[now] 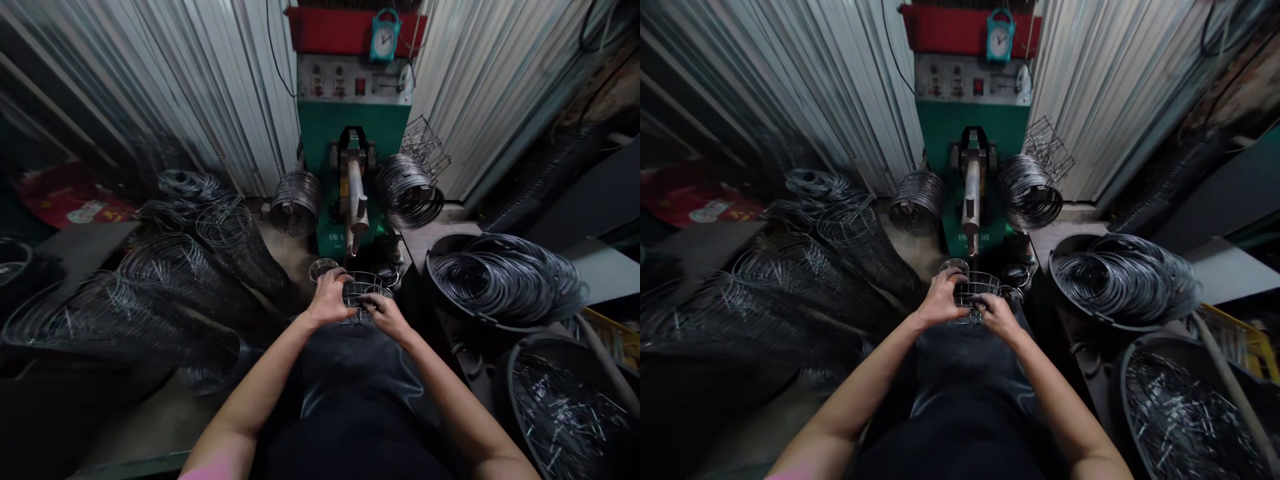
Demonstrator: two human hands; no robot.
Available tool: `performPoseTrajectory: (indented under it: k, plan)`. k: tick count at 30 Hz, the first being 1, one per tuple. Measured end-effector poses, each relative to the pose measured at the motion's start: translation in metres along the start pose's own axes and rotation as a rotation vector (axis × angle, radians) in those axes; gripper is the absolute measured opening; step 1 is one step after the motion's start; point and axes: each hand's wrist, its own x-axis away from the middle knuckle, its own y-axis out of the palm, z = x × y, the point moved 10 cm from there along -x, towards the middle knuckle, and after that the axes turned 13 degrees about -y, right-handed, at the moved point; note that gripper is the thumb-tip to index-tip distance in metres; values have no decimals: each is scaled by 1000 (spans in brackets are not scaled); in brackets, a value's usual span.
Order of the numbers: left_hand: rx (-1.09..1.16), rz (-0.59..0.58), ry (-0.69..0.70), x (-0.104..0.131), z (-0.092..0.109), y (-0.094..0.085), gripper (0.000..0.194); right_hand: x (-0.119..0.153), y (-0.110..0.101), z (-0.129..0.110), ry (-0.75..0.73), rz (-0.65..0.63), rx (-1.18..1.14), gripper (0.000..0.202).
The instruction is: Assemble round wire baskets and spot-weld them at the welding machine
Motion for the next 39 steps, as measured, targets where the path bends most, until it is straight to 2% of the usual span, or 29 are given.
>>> performPoseTrajectory:
  k: [4,9,16,28,34,39]
  plan:
    - [29,-15,-24,-5,-5,0,65,-5,-2,-9,-102,-114,49,25]
    - [63,-41,-36,-12,-9,2,66,-10,-1,-8,-131,-147,95,23]
    - [101,-59,-52,-22,-19,4,67,-21,-2,-9,-180,-129,111,18]
    - [188,-39,-16,-46,-36,4,67,-40,2,7,-212,-98,206,16]
    - [213,-17,-46,-65,-46,3,64,-59,-4,12,-204,-103,241,15]
    - [198,-45,-43,-74,-45,1,65,-67,-3,13,-210,-136,252,14]
